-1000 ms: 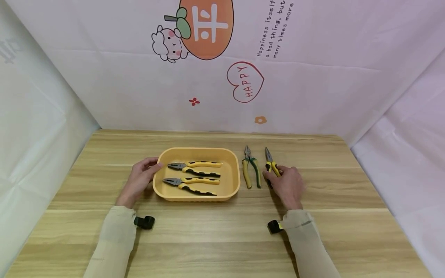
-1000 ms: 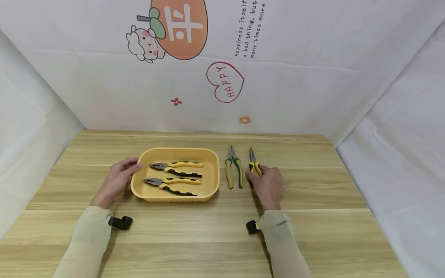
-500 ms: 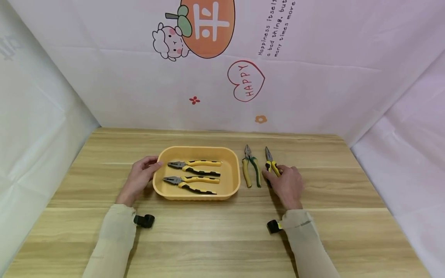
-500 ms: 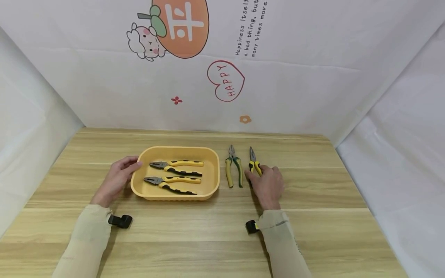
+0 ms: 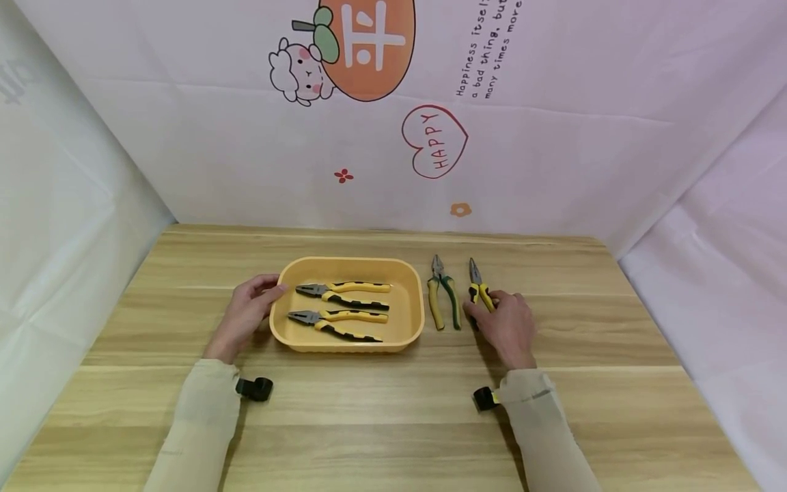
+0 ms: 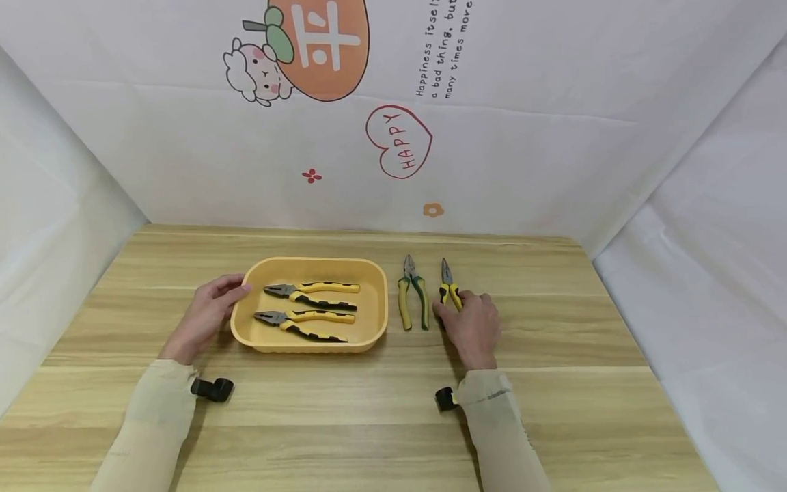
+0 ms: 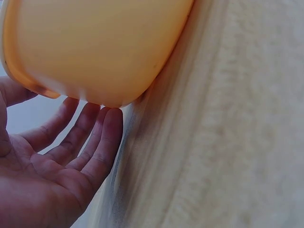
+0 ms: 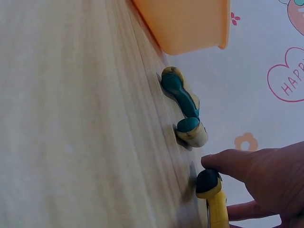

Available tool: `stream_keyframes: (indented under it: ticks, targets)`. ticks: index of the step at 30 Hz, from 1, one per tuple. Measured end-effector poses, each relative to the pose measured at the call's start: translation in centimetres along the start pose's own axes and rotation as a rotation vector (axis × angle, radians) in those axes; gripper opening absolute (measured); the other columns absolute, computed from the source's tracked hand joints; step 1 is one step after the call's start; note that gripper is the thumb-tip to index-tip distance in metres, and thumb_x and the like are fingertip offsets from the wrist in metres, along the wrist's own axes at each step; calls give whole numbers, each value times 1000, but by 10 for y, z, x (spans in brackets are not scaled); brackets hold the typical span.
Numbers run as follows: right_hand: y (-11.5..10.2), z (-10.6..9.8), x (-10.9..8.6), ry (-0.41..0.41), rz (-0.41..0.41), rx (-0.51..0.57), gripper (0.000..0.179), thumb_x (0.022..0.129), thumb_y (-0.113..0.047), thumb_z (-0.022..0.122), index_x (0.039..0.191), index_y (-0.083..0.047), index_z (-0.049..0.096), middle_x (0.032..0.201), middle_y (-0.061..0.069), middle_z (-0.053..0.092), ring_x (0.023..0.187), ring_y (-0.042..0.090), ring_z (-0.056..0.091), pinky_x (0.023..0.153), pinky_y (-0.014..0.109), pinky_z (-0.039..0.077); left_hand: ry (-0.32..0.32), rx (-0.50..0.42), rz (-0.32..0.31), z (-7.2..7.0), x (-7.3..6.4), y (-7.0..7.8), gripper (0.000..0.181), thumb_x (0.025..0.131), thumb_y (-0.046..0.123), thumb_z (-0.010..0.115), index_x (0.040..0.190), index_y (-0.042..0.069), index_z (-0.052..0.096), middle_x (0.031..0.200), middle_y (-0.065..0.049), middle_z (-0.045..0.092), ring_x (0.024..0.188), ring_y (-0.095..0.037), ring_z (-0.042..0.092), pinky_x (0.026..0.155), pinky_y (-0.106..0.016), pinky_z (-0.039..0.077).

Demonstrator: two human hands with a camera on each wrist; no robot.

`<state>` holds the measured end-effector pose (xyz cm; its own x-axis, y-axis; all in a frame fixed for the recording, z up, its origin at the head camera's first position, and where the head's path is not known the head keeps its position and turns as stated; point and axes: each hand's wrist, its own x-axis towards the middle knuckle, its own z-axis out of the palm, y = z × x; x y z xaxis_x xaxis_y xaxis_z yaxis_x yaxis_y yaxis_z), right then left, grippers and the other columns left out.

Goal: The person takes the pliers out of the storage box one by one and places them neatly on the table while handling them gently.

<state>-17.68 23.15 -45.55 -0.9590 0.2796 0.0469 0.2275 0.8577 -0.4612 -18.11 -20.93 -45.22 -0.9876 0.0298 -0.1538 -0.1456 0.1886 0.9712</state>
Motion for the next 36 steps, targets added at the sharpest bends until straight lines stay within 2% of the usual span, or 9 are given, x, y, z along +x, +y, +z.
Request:
stream_keyframes:
  ticks: [10,20,28,36]
  targets:
    - [0,-2,1,-13,10,4,68,90,-52,72,131,2,65,116,24,62,95,37,59,62,41,47,-7,4,-2,-1,-1,2,51,107,26,56,146,-5,47,137,-23,50,114,-24,58,88,-21,55]
    - [-4,-18,-1,-45,-2,40,69,92,-51,71,134,3,61,113,23,61,97,37,58,66,42,51,-5,3,7,-1,-1,2,52,106,29,57,145,-5,48,136,-23,51,111,-20,60,87,-21,55]
    - [-17,-30,-10,-24,-117,91,62,93,-43,74,132,4,64,110,24,62,91,36,57,69,44,48,-12,-23,22,-1,-2,2,53,106,28,57,145,-7,47,134,-25,52,105,-13,64,85,-22,56]
    - [-29,-34,-16,-36,-183,141,57,93,-40,74,131,2,65,112,23,63,98,36,60,79,49,50,-13,-33,15,0,-1,1,52,106,27,57,144,-7,47,134,-24,53,104,-13,64,84,-21,57]
